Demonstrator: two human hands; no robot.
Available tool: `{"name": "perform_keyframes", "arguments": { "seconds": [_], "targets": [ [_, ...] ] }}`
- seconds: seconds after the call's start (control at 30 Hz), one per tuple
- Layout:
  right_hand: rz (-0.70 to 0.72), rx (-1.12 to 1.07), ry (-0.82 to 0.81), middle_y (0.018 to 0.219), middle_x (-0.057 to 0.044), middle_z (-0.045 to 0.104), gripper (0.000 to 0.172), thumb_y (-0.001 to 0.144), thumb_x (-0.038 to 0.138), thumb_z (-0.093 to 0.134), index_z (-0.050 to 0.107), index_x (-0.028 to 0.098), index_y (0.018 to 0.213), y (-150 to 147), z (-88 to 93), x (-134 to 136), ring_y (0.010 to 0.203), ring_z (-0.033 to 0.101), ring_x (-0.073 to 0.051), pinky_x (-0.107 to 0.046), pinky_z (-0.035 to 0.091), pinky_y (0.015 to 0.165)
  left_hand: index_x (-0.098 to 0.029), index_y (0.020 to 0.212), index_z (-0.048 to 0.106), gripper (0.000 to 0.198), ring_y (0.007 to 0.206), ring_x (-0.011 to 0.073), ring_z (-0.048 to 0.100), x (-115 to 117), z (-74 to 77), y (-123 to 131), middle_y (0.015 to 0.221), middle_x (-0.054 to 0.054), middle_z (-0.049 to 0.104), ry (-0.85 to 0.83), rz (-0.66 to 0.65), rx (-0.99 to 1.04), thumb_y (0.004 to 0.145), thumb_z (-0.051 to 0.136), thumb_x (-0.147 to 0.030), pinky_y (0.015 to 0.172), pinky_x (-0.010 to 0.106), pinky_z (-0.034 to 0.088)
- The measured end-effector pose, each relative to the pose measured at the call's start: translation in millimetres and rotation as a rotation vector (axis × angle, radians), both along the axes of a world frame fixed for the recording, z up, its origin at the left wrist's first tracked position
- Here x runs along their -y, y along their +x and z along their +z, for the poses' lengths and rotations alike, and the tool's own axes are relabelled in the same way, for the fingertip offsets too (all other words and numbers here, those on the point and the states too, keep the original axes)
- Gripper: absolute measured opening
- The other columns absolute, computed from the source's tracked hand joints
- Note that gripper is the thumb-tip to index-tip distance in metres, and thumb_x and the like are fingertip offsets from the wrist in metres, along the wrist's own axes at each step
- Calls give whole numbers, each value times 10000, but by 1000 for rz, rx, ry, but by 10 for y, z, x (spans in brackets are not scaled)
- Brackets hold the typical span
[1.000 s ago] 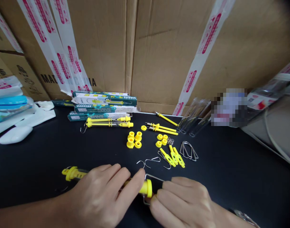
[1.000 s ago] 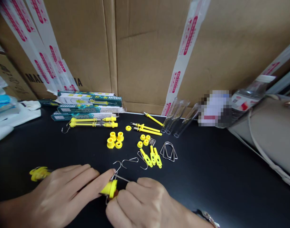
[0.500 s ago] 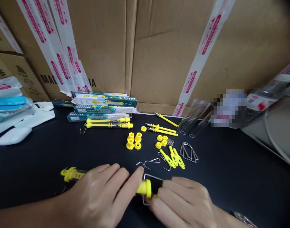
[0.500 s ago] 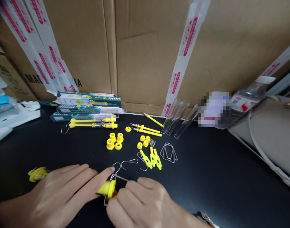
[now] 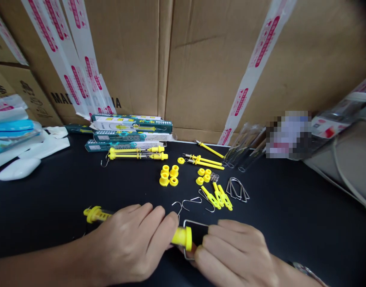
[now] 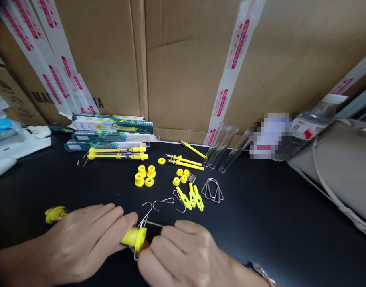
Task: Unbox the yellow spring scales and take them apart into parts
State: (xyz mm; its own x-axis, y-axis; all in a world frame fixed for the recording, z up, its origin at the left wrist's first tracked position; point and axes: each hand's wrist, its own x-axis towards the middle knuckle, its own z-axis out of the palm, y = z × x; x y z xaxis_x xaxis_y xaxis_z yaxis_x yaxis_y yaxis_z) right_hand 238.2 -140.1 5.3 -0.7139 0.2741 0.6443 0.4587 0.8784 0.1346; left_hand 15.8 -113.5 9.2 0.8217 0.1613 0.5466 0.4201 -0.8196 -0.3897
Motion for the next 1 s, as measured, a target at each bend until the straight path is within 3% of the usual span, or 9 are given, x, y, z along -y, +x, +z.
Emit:
{"name": "perform_keyframes", "arguments": {
  "seconds": [0.2,0.37,0.53,0.67,0.77,0.87,1.0],
  "targets": [
    [-14,28,41,490,33,448,401,951,36,478,578,179,591,16,-20,-33,438,375,-134,-335,223,433,-91,977,567,254,494,169,650,-20,51,-5,610,6,672,-26,2,76,1045,323,-83,400,317,435],
    [-66,73,10,569,-4,558,395,1039,213,452,627,164,689,116,6,-55,526,484,-153,-305,397,504,-111,974,568,255,508,144,676,-18,97,-34,641,-5,719,8,17,128,1060,328,-95,483,291,503],
    [-83,105,-59,701,-63,649,342,1032,89,329,657,109,938,216,32,-114,628,567,-190,-322,474,594,-122,969,572,274,548,136,703,-17,113,-44,655,-17,731,6,28,135,1084,329,-176,537,283,527],
    [-130,4,-116,783,-84,663,256,983,27,405,640,126,952,377,127,-210,708,608,-190,-309,507,641,-135,966,574,282,525,137,681,-40,95,-31,638,-25,705,-22,51,134,1087,339,-233,487,295,491],
    [-220,-82,-200,965,-94,662,295,933,-21,451,651,168,1040,567,261,-297,854,656,-176,-271,527,721,-158,894,575,315,506,156,660,-48,66,-17,610,-17,668,-41,74,109,1074,376,-323,420,314,433],
    [-289,-101,-163,1012,-85,638,308,938,27,486,707,234,993,767,402,-380,913,646,-200,-300,526,760,-179,839,574,336,476,163,625,-48,37,-6,584,-24,619,-65,106,93,1055,405,-374,407,319,419],
    [-319,-45,-200,946,-81,622,270,985,245,540,785,277,875,1001,477,-486,803,629,-203,-306,527,657,-187,839,577,323,461,160,592,-50,12,2,575,-39,574,-86,122,83,1049,406,-362,417,311,422]
  ]
}}
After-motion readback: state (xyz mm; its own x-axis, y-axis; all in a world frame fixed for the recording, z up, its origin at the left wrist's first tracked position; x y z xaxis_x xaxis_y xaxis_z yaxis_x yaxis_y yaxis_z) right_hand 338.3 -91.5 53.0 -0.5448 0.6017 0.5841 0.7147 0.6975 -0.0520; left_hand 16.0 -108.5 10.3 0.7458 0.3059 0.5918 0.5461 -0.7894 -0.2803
